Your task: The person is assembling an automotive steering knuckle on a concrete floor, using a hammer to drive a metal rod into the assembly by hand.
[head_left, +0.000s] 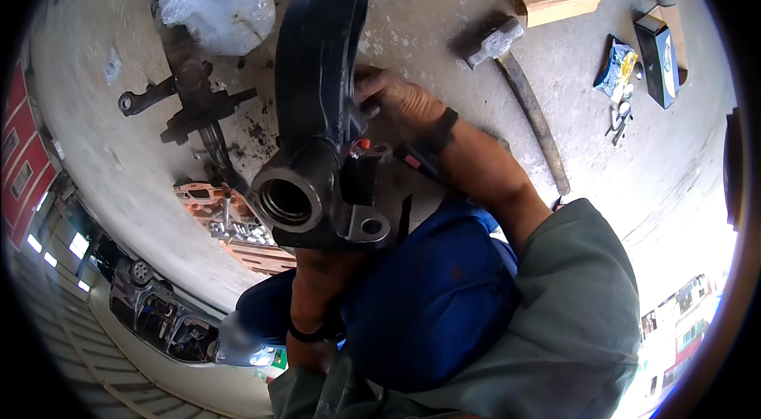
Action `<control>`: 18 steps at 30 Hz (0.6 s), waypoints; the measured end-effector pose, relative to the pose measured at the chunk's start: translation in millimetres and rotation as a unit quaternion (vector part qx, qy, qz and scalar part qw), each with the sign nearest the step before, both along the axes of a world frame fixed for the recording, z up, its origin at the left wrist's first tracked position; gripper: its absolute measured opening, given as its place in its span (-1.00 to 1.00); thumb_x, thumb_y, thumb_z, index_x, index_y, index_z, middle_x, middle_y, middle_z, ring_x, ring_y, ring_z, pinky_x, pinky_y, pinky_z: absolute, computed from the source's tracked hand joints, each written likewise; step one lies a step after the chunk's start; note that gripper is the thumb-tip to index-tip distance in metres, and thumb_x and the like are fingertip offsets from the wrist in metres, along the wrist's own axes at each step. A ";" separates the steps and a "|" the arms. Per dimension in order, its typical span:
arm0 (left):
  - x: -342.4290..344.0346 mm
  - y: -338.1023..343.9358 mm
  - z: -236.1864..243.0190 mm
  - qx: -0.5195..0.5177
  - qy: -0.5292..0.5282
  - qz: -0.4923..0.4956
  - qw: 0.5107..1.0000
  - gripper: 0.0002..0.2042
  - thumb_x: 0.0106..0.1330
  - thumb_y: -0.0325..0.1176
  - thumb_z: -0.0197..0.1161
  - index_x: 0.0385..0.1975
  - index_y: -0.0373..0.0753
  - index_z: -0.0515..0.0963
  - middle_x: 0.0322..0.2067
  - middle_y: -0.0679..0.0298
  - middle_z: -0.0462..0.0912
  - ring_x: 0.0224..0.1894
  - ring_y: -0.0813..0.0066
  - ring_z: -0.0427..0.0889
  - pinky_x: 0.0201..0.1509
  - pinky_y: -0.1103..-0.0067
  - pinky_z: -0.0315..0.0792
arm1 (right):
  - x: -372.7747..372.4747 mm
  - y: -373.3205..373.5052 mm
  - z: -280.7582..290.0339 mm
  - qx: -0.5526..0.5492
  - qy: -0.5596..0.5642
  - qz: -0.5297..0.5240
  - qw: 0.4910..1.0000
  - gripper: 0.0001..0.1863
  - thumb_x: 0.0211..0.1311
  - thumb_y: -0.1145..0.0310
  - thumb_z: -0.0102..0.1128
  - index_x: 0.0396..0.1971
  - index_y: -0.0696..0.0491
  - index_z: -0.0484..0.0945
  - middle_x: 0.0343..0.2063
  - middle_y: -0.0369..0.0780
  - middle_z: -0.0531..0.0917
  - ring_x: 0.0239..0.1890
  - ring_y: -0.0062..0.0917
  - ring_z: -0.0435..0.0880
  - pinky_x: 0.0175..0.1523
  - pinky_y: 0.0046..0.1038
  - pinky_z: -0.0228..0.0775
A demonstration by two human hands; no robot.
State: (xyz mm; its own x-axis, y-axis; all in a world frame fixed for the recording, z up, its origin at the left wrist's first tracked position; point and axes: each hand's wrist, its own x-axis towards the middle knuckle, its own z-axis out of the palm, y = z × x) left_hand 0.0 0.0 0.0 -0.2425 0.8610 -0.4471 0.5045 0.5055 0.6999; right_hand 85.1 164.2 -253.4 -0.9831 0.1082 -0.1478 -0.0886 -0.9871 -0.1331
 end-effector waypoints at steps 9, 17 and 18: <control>-9.3 29.4 17.4 -0.171 -0.157 0.241 0.942 -0.94 0.26 -0.52 0.30 -0.44 -0.29 0.56 -0.67 0.37 0.51 -0.63 0.65 0.49 -0.56 0.67 0.28 | 22.1 8.8 56.6 0.080 -0.148 -0.022 0.985 -0.53 0.20 0.25 0.35 0.01 0.24 0.51 -0.40 -0.23 0.63 -0.63 -0.70 0.46 -0.70 -0.73 0.11; -7.6 29.5 14.7 -0.171 -0.127 0.248 0.945 -0.81 0.10 -0.57 0.31 -0.31 -0.30 0.48 -0.59 0.27 0.52 -0.68 0.53 0.47 -0.60 0.59 0.35 | 20.9 1.9 50.3 0.047 -0.138 -0.037 0.989 -0.59 0.23 0.16 0.32 -0.11 0.20 0.57 -0.47 -0.26 0.62 -0.65 -0.67 0.47 -0.68 -0.69 0.13; -9.1 29.8 14.0 -0.170 -0.139 0.253 0.942 -0.79 0.08 -0.58 0.31 -0.28 -0.31 0.48 -0.58 0.26 0.52 -0.68 0.52 0.47 -0.60 0.58 0.36 | 19.5 -1.4 48.3 0.018 -0.133 -0.051 0.990 -0.61 0.25 0.16 0.31 -0.13 0.19 0.57 -0.47 -0.26 0.62 -0.64 -0.67 0.48 -0.67 -0.68 0.14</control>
